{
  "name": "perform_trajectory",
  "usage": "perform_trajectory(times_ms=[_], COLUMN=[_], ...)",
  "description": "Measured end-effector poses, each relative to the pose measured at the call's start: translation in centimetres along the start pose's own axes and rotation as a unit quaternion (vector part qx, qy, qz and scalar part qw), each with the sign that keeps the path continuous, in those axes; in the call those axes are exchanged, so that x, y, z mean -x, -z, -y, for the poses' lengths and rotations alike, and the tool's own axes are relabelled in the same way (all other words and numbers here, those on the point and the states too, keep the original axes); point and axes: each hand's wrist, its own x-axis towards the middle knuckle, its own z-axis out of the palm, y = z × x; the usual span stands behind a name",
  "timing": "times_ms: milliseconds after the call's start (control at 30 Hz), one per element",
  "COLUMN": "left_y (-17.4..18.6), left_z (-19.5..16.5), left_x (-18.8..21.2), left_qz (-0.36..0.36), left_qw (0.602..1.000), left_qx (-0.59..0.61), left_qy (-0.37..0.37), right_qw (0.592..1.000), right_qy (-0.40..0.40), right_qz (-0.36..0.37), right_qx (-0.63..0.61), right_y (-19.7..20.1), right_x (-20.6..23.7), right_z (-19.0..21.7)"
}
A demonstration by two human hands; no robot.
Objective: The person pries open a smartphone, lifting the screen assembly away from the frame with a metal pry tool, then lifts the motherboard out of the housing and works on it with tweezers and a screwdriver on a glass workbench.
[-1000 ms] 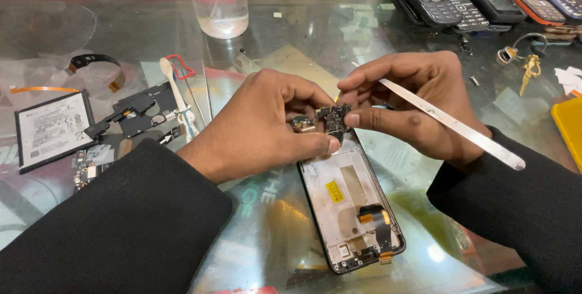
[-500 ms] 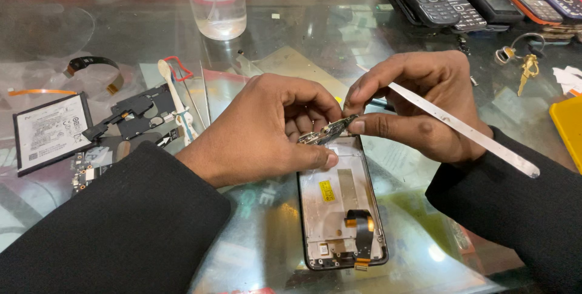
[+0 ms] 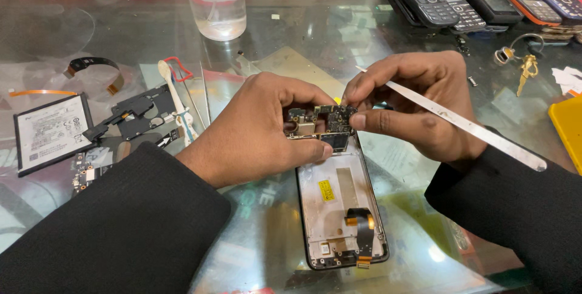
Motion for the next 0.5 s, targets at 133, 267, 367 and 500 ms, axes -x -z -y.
perform_trajectory(times_ms=[133, 267, 367, 500], left_y=[0.07, 0.03, -0.05, -0.18], left_z=[-0.09, 0.11, 0.26, 0.2], left_x=[-0.04, 0.03, 0.01, -0.21], left_qz=[0.006, 0.011, 0.018, 0.045], left_qw=[1.0, 0.999, 0.999, 0.996], left_qx=[0.025, 0.034, 0.039, 0.081], left_qy=[-0.015, -0.033, -0.016, -0.009], right_qw=[0.999, 0.998, 0.997, 0.997], right_qy=[-0.036, -0.042, -0.043, -0.032], right_qz=[-0.013, -0.015, -0.017, -0.011], right_qx=[-0.031, -0.046, -0.056, -0.063], right_y=[0.0, 0.08, 0.17, 0.27], right_x=[-0.3, -0.38, -0.29, -0.42], right_z=[0.07, -0.03, -0.1, -0.26])
